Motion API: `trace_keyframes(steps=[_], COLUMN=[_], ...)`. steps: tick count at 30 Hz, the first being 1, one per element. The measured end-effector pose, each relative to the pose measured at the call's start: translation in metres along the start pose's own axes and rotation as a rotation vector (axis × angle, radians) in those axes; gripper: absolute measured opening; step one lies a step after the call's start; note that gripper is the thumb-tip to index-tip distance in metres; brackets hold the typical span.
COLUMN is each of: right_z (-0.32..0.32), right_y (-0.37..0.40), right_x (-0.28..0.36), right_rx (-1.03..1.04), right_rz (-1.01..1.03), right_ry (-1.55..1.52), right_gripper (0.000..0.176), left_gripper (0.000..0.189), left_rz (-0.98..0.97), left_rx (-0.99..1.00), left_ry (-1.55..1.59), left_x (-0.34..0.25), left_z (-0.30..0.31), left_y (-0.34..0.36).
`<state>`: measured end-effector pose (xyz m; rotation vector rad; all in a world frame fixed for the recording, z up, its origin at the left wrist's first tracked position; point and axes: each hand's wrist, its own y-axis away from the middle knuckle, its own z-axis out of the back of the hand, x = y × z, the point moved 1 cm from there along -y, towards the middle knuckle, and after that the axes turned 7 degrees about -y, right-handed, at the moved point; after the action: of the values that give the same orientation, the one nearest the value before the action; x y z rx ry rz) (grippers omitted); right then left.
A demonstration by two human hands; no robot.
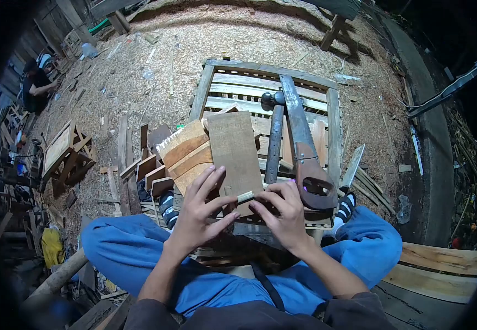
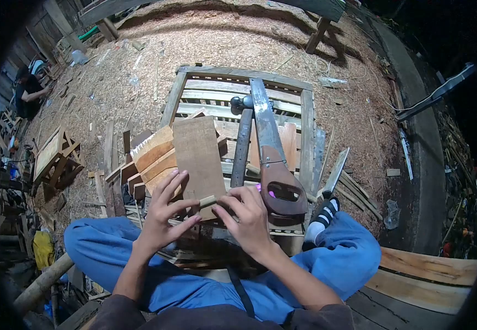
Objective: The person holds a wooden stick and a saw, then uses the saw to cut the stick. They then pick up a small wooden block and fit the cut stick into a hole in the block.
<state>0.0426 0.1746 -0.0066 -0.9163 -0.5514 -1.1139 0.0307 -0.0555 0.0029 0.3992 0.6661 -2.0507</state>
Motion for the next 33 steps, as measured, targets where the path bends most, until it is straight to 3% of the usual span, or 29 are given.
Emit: trace_keyframes(steps=[15,17,33], right_z=[-0.008,-0.005,-0.007], right_y=[-0.004,-0.004,0.003], right_x=[0.010,0.013,0.018], right_rx=[0.037,0.073,0.084], right_rz=[0.043,0.179,0.105], right_ry=[0.018,0.130,0.122], right_gripper=[0.022,0.024,0.026], left_gripper=[0.023,0.023,0.025], left_rz=[-0.001,0.052,0.157], left_rx=[-0.005,-0.036,-0.171], left_ry=[0.107,0.039,-0.069], left_x=[0.001,0.003,-0.014], left_z=[0.001,0.002,-0.017], left_y=[0.000,0.002,0.001])
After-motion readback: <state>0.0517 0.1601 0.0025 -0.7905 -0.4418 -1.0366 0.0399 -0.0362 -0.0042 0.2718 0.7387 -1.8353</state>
